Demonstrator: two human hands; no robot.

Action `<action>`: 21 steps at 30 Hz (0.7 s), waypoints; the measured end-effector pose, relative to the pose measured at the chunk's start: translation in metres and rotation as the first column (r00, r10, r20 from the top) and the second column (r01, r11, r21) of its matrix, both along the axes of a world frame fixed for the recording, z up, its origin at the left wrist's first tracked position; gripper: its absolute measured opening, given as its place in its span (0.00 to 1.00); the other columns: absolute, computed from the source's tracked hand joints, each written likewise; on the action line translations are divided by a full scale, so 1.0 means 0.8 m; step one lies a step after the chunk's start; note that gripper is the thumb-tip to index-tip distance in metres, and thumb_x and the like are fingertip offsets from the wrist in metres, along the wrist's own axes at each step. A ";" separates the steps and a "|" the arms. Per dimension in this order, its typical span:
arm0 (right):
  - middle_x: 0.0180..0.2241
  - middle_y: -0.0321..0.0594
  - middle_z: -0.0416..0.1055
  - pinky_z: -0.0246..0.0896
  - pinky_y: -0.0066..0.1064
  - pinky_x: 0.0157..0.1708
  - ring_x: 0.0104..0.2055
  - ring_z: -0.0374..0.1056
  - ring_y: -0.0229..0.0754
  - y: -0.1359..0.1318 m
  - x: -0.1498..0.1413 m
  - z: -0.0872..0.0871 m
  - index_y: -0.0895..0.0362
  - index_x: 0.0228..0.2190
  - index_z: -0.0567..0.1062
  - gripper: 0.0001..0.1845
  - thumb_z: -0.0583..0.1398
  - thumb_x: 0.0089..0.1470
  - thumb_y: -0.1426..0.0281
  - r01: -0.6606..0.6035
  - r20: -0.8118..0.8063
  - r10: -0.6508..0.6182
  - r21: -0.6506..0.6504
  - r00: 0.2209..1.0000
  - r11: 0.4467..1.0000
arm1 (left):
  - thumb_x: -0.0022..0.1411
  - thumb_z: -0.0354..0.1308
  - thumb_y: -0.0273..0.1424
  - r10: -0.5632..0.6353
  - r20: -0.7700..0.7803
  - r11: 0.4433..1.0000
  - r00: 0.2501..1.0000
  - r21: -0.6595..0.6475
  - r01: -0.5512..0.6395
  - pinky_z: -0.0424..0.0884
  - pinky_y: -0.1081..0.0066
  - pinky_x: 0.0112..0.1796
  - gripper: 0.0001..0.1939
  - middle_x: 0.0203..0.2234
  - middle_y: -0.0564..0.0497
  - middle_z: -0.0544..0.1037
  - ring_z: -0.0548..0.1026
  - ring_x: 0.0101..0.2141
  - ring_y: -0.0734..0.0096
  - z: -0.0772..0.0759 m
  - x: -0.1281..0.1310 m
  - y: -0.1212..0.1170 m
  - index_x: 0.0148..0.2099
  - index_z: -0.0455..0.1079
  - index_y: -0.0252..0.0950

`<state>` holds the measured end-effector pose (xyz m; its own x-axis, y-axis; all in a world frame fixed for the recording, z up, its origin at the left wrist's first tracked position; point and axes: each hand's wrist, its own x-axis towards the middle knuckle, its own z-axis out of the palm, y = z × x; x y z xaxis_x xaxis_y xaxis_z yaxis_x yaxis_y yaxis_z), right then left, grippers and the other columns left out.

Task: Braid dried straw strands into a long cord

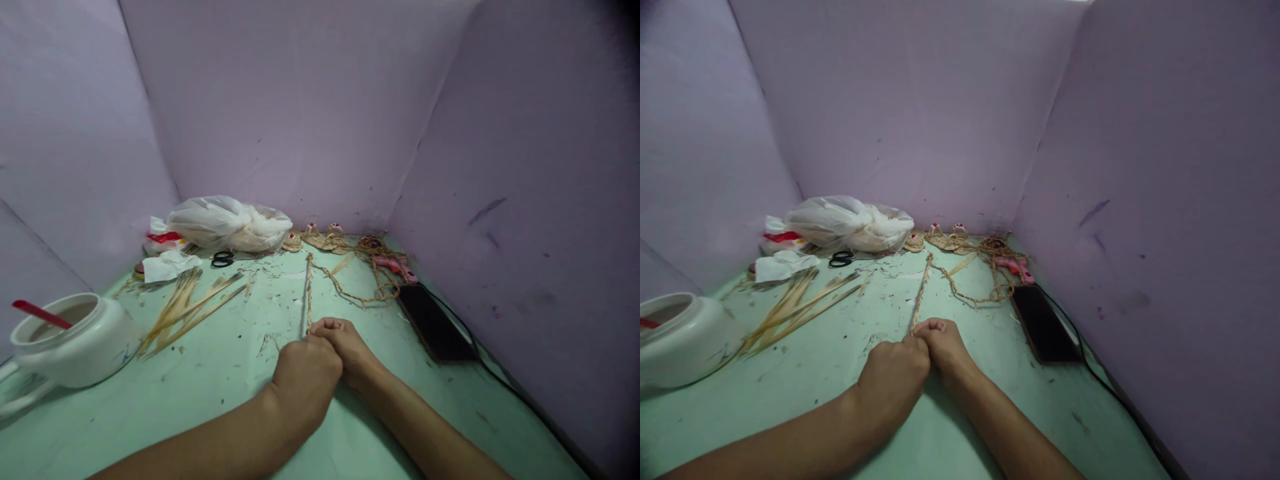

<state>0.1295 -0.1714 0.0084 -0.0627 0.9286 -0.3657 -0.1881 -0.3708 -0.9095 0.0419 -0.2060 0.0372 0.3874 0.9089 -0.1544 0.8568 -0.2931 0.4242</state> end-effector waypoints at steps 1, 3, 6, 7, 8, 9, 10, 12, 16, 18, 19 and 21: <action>0.13 0.33 0.63 0.49 0.24 0.20 0.17 0.56 0.31 0.000 0.001 -0.001 0.61 0.14 0.68 0.02 0.58 0.29 0.75 -0.003 -0.013 0.003 0.001 1.000 1.000 | 0.52 0.40 0.17 -0.017 -0.082 0.999 0.997 0.050 0.021 0.62 0.67 0.30 0.20 0.35 0.33 0.71 0.70 0.37 0.55 -0.001 0.000 -0.002 0.43 0.68 0.26; 0.12 0.32 0.62 0.48 0.24 0.20 0.17 0.55 0.31 -0.002 0.002 -0.001 0.60 0.14 0.68 0.03 0.59 0.28 0.74 0.005 -0.036 -0.005 0.014 0.999 1.000 | 0.51 0.44 0.18 -0.079 -0.173 0.987 0.982 0.122 0.101 0.62 0.68 0.29 0.19 0.34 0.34 0.72 0.71 0.35 0.56 -0.002 -0.003 -0.007 0.43 0.69 0.26; 0.12 0.31 0.60 0.45 0.24 0.18 0.16 0.52 0.29 -0.006 0.006 -0.001 0.60 0.15 0.66 0.05 0.59 0.29 0.72 0.011 -0.057 -0.008 0.046 0.998 0.999 | 0.50 0.50 0.24 -0.184 -0.039 0.968 0.982 0.164 0.188 0.62 0.68 0.30 0.13 0.29 0.39 0.73 0.71 0.30 0.60 -0.001 -0.015 -0.011 0.38 0.70 0.30; 0.12 0.30 0.60 0.43 0.24 0.17 0.15 0.51 0.29 -0.008 0.008 0.000 0.60 0.15 0.66 0.05 0.59 0.30 0.72 0.005 -0.051 -0.003 0.048 0.999 0.999 | 0.52 0.50 0.27 -0.161 0.045 0.971 0.986 0.189 0.150 0.62 0.68 0.30 0.11 0.27 0.41 0.74 0.70 0.29 0.63 0.000 -0.021 -0.009 0.35 0.71 0.31; 0.11 0.30 0.59 0.42 0.24 0.16 0.14 0.50 0.28 -0.009 0.009 0.000 0.59 0.15 0.65 0.05 0.58 0.30 0.72 -0.004 -0.038 0.006 0.041 0.999 0.999 | 0.53 0.49 0.30 -0.096 0.143 0.977 0.985 0.203 0.065 0.61 0.69 0.30 0.10 0.25 0.43 0.73 0.70 0.27 0.66 0.002 -0.027 -0.004 0.31 0.70 0.33; 0.10 0.29 0.57 0.40 0.24 0.16 0.13 0.48 0.28 -0.010 0.011 0.001 0.59 0.15 0.65 0.05 0.58 0.31 0.71 -0.014 -0.018 0.014 0.027 1.000 1.000 | 0.54 0.47 0.31 0.000 0.246 0.982 0.969 0.183 -0.046 0.61 0.71 0.29 0.11 0.23 0.45 0.73 0.69 0.26 0.69 0.003 -0.034 0.003 0.29 0.70 0.33; 0.09 0.28 0.56 0.39 0.24 0.15 0.12 0.47 0.28 -0.010 0.012 0.001 0.59 0.15 0.64 0.06 0.58 0.32 0.71 -0.024 0.003 0.024 0.013 1.000 1.000 | 0.54 0.47 0.31 0.136 0.344 0.974 0.929 0.126 -0.189 0.61 0.72 0.28 0.10 0.23 0.46 0.72 0.68 0.25 0.71 0.004 -0.039 0.012 0.28 0.69 0.34; 0.08 0.27 0.54 0.38 0.24 0.15 0.11 0.46 0.28 -0.011 0.013 0.000 0.58 0.16 0.64 0.07 0.58 0.32 0.69 -0.045 0.036 0.045 -0.005 0.998 0.999 | 0.50 0.50 0.28 0.393 0.439 0.918 0.808 -0.242 -0.315 0.57 0.75 0.20 0.08 0.19 0.51 0.71 0.64 0.17 0.77 0.004 -0.048 0.031 0.33 0.68 0.33; 0.11 0.31 0.61 0.42 0.25 0.17 0.14 0.52 0.30 -0.008 0.013 -0.007 0.59 0.16 0.64 0.09 0.58 0.33 0.67 -0.094 0.068 0.089 0.074 0.994 0.993 | 0.45 0.50 0.26 0.543 0.530 0.695 0.651 -0.719 0.005 0.51 0.78 0.14 0.06 0.16 0.52 0.69 0.60 0.12 0.82 -0.006 -0.048 0.056 0.28 0.66 0.29; 0.12 0.32 0.62 0.43 0.25 0.18 0.15 0.53 0.30 -0.006 0.014 -0.010 0.59 0.15 0.64 0.10 0.58 0.33 0.66 -0.120 0.121 0.105 0.125 0.987 0.985 | 0.44 0.50 0.26 0.543 0.559 0.661 0.627 -0.745 0.091 0.52 0.79 0.13 0.04 0.14 0.52 0.68 0.61 0.12 0.82 -0.012 -0.044 0.058 0.23 0.64 0.29; 0.12 0.33 0.62 0.43 0.25 0.19 0.15 0.52 0.30 -0.005 0.016 -0.011 0.59 0.15 0.64 0.10 0.58 0.33 0.66 -0.131 0.153 0.109 0.144 0.982 0.981 | 0.43 0.50 0.26 0.544 0.554 0.662 0.630 -0.745 0.084 0.52 0.79 0.13 0.04 0.12 0.53 0.66 0.60 0.11 0.82 -0.014 -0.042 0.059 0.22 0.64 0.30; 0.13 0.33 0.62 0.43 0.24 0.19 0.16 0.52 0.30 -0.003 0.019 -0.011 0.60 0.15 0.64 0.11 0.59 0.34 0.65 -0.163 0.217 0.122 0.185 0.969 0.969 | 0.41 0.51 0.25 0.534 0.523 0.698 0.665 -0.717 0.003 0.50 0.79 0.13 0.03 0.08 0.56 0.61 0.58 0.10 0.82 -0.015 -0.040 0.058 0.19 0.62 0.31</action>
